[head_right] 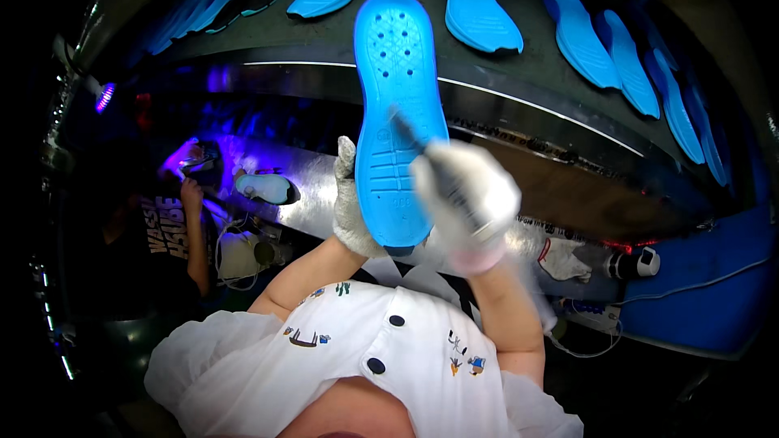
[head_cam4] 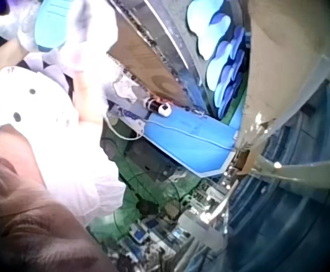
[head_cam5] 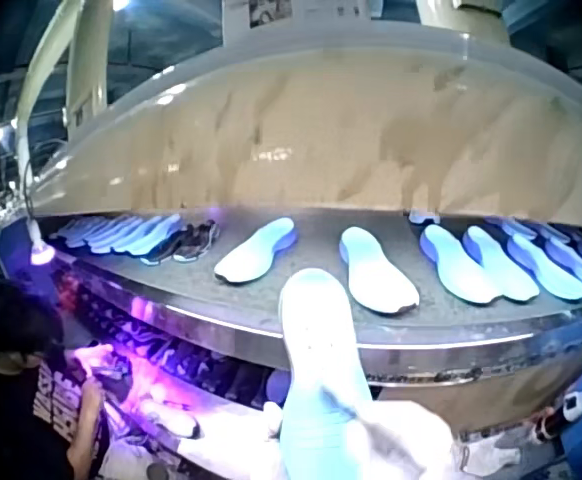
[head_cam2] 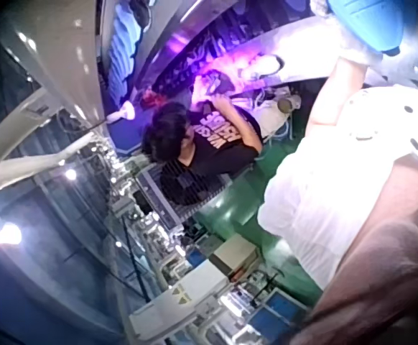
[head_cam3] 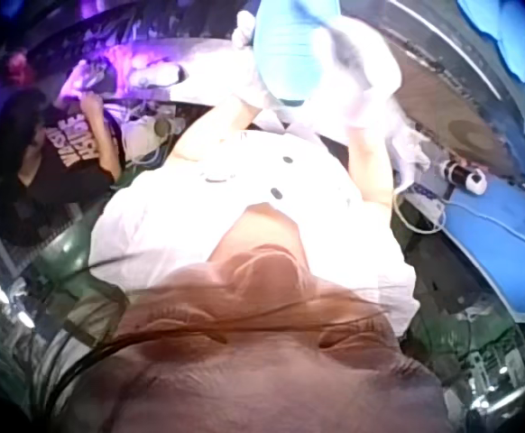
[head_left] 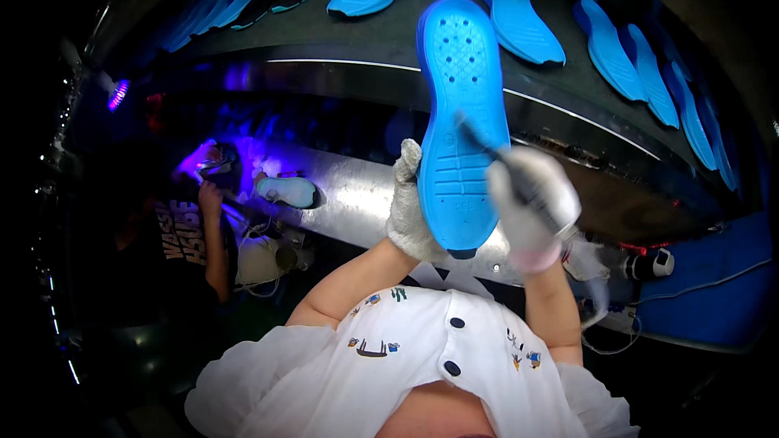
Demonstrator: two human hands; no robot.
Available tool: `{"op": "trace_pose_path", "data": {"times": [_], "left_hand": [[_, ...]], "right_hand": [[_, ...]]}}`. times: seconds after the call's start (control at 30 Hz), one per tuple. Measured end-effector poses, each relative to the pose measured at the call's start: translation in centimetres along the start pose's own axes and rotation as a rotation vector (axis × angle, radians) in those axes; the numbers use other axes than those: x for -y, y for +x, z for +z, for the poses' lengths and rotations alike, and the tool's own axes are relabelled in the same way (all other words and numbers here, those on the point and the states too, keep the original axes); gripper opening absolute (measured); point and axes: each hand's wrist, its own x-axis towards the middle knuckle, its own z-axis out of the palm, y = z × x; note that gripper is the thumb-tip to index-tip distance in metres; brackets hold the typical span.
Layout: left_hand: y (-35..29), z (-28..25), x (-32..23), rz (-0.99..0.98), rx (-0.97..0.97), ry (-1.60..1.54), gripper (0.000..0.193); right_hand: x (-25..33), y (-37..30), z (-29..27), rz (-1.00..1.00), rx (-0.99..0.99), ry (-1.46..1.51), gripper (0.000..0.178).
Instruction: The person applies glue to blue shoe soles using a brush and then places the soles onto a moving conveyor belt.
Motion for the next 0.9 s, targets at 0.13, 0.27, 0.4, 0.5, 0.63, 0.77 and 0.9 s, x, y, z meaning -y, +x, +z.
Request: {"op": "trace_pose_path", "data": {"times": [0.13, 0.27, 0.4, 0.5, 0.63, 0.77, 0.9], "left_hand": [[0.6, -0.5, -0.8, -0.015, 0.078, 0.11, 0.105], [0.6, -0.8, -1.0, 0.017, 0.053, -0.035, 0.111], [1.9, -0.4, -1.5, -0.031, 0.202, -0.092, 0.115], [1.8, 0.2, -2.1, 0.034, 0.093, 0.028, 0.113], [2.6, -0.1, -3.7, -0.043, 0.146, 0.066, 0.112], [3.1, -1.2, -5.4, -0.121, 0.191, 0.193, 0.111], [3.2, -0.8, -6.8, -0.274, 0.164, 0.174, 0.102]], "right_hand": [[3.1, -0.8, -0.5, -0.124, 0.284, 0.061, 0.025], [0.1, -0.6, -0.5, 0.289, 0.086, 0.2, 0.025], [2.7, -2.0, -1.2, -0.216, 0.395, 0.037, 0.029], [2.5, -1.0, -1.8, 0.288, 0.271, 0.323, 0.028], [1.4, -1.9, -1.0, -0.184, 0.346, -0.039, 0.032], [3.0, -2.7, -0.6, 0.25, 0.291, 0.331, 0.022], [0.0, -2.3, -0.7, 0.078, 0.359, 0.254, 0.027]]}}
